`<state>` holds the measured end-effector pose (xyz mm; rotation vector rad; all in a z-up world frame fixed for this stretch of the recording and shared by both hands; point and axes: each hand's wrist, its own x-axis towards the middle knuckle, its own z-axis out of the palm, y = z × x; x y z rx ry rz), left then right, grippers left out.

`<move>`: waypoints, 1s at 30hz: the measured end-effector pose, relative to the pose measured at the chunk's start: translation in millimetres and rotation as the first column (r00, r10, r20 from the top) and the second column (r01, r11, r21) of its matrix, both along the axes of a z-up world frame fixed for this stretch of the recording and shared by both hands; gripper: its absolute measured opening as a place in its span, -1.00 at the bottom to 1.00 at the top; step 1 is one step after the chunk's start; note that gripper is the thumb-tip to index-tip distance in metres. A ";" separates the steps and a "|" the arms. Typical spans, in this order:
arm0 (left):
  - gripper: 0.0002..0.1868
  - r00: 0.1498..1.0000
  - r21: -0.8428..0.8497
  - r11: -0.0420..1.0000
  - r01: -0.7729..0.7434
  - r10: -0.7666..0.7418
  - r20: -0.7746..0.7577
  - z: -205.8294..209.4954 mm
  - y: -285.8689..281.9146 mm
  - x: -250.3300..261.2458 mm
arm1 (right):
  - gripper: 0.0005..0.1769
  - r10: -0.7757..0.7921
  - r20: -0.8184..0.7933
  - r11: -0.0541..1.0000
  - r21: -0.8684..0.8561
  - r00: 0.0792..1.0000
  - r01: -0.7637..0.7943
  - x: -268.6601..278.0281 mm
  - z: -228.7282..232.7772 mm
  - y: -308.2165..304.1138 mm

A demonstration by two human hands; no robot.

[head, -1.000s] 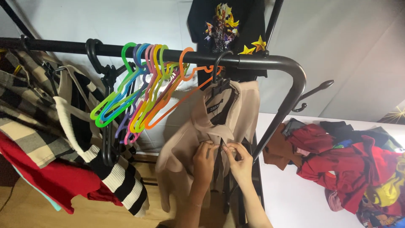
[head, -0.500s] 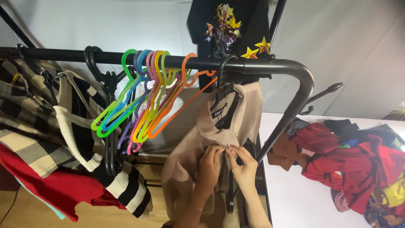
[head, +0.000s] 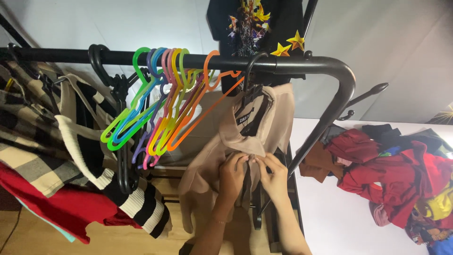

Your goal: Hanging shirts and a cardigan on a clothes rack.

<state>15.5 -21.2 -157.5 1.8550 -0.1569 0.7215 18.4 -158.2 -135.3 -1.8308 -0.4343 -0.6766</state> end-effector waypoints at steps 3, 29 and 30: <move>-0.82 0.998 0.064 0.997 0.043 -0.041 -0.038 -2.5 5.1 3.8 | -0.85 0.013 -0.040 1.000 -0.024 0.999 -0.014 3.4 12.8 0.3; -0.87 0.993 -0.130 0.990 -0.060 0.072 0.094 -2.9 -27.4 -12.0 | -0.84 0.024 0.017 0.997 -0.073 1.000 -0.022 -4.8 12.2 -8.5; -0.87 0.991 -0.124 0.990 -0.071 0.084 0.103 0.6 -29.0 -13.0 | -0.85 0.002 0.018 0.996 -0.087 1.000 -0.001 -3.6 10.6 -7.8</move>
